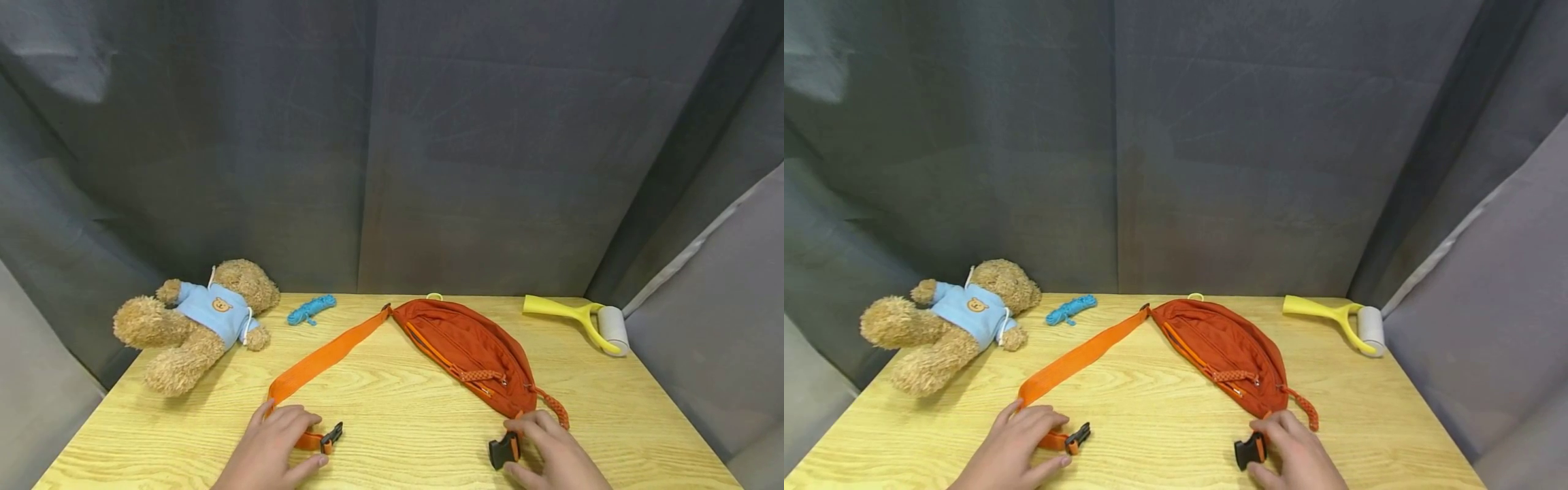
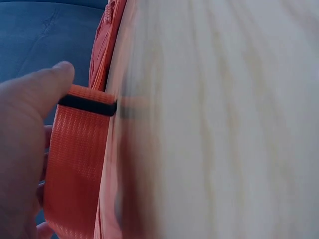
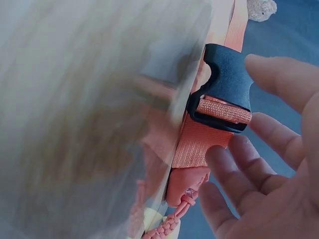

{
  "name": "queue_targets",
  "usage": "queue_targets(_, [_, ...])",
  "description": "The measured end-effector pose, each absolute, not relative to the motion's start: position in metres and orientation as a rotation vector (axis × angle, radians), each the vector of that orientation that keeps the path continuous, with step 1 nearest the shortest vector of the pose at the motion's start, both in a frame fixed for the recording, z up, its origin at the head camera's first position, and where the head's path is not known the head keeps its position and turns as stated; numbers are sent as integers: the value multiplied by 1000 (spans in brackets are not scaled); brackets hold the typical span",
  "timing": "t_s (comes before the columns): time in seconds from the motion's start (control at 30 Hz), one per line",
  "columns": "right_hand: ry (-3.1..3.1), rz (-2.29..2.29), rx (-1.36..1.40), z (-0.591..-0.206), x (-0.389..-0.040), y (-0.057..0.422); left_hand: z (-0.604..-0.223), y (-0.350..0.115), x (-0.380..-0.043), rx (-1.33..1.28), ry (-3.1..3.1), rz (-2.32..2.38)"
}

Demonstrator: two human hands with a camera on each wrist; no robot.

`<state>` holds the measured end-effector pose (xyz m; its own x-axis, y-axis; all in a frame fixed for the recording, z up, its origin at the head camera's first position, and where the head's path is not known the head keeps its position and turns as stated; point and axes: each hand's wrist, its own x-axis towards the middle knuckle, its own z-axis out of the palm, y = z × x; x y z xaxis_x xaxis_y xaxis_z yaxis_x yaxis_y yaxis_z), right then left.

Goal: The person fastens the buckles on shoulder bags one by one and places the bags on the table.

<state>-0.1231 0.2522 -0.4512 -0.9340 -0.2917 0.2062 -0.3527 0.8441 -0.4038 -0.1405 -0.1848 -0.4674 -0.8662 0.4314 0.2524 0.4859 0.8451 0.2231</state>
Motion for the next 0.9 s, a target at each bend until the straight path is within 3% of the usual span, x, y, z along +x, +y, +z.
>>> queue_targets(0.9, [-2959, 850, 411, -456, -128, 246, -466, -170, -143, -862, -2801, -502])
